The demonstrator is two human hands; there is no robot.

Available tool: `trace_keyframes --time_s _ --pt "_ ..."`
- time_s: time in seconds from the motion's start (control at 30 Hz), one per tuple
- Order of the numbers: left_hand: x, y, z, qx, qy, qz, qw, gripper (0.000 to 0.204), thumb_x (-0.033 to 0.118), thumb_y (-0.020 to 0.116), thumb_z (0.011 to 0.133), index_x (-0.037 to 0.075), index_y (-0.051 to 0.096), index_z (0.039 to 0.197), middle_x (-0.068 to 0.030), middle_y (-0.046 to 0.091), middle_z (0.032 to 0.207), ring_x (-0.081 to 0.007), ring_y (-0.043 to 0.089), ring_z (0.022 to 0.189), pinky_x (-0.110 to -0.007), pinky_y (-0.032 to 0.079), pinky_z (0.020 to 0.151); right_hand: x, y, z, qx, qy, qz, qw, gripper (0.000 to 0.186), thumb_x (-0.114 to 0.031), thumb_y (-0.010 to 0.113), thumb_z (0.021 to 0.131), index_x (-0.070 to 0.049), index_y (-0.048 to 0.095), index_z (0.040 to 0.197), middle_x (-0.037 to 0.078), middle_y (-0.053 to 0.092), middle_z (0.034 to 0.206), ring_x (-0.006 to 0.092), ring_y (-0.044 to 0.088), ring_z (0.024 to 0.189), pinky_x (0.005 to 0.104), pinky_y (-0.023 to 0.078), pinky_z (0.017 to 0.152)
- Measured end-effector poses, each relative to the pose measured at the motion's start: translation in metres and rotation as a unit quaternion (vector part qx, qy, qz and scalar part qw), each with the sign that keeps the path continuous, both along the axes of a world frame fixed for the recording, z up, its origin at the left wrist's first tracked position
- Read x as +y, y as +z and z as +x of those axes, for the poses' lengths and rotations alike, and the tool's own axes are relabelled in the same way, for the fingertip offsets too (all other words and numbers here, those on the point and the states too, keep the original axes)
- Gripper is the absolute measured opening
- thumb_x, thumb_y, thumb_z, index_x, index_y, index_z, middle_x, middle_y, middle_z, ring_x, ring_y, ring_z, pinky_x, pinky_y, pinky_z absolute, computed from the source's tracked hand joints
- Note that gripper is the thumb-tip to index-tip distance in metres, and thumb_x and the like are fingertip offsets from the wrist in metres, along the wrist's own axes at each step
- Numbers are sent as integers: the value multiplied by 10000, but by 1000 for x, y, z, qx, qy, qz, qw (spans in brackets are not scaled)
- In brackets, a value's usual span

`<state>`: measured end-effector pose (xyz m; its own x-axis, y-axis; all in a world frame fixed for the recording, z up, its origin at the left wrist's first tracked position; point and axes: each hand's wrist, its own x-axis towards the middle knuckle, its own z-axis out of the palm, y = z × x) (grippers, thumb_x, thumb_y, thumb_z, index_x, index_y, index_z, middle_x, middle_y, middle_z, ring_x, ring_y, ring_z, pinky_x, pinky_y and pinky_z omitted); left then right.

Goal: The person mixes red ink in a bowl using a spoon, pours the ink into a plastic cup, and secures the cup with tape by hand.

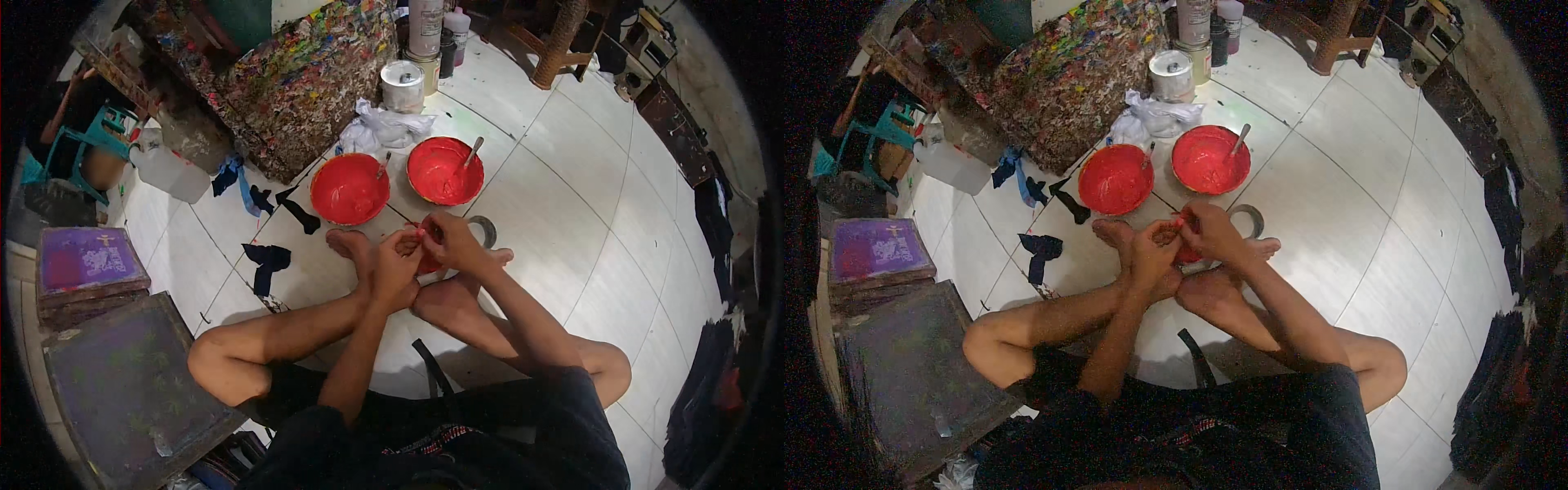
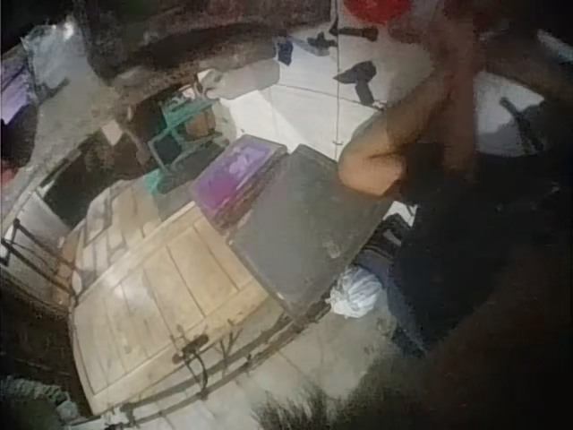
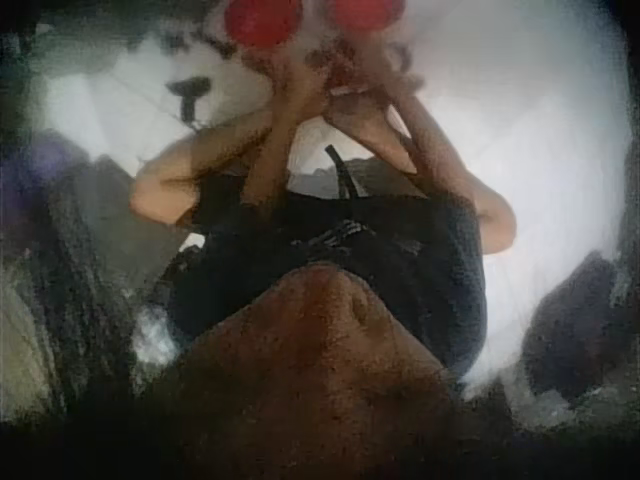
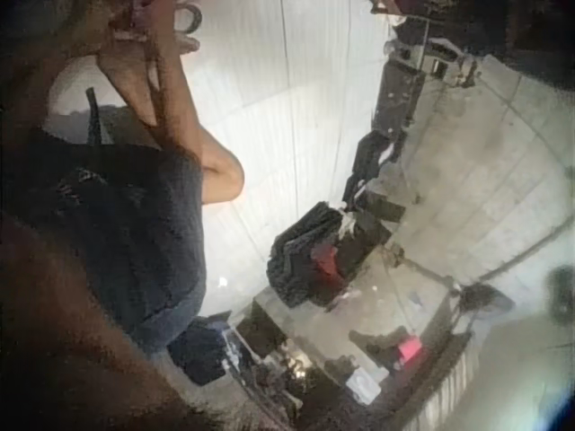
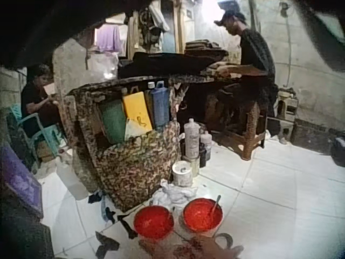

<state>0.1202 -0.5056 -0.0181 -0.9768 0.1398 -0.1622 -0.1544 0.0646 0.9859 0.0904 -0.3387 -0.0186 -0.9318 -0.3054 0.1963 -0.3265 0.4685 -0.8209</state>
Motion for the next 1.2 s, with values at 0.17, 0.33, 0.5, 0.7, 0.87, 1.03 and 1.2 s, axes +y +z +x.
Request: trace_keyframes --time_s 0.17,0.33,0.5,0.7,0.87,1.03,1.2 --pt "14 -1 8 46 79 -13 996 153 -43 616 881 -53 624 1034 -123 696 995 -155 661 962 -280 527 833 2 14 -3 -78 6 -22 997 279 -222 709 834 13 652 973 175 688 848 274 684 773 371 537 707" --pt "13 -25 5 130 136 -179 966 180 78 590 922 -7 635 1073 -217 681 1013 -351 680 902 -419 524 783 -7 10 3 -59 -21 14 998 300 -226 712 805 -2 675 1001 116 688 828 187 644 767 320 512 712" --pt "31 -21 -2 178 183 -131 958 155 70 617 898 12 661 1034 -179 687 978 -340 677 902 -398 530 785 1 0 9 -101 -81 -69 989 209 -166 685 862 18 689 963 86 703 908 152 640 808 291 511 748" --pt "7 -16 -4 184 37 -29 982 165 78 650 884 -1 673 1028 -150 658 1041 -263 660 957 -339 518 834 33 -5 2 -247 -39 -234 939 201 -79 679 879 24 680 1052 101 706 953 128 634 823 276 520 751" --pt "-8 -7 -6 213 -84 -53 972 234 133 694 861 -16 668 1040 -128 638 1083 -213 637 1024 -328 507 878 39 2 8 -330 22 -160 930 215 -97 706 895 50 674 1048 74 698 953 141 641 818 274 530 764" --pt "-11 -30 -8 152 -103 50 982 173 45 676 853 -18 672 1014 -120 654 1031 -185 644 961 -324 525 838 37 -14 6 -336 29 -163 927 207 -110 717 884 30 681 1033 78 697 946 142 644 828 285 531 768" --pt "-9 -24 -2 161 -91 68 980 211 96 694 851 5 652 1037 -117 672 983 -158 648 940 -322 530 816 30 -2 11 -354 -17 -224 908 176 -102 737 860 13 688 984 70 699 895 141 645 808 288 530 741"
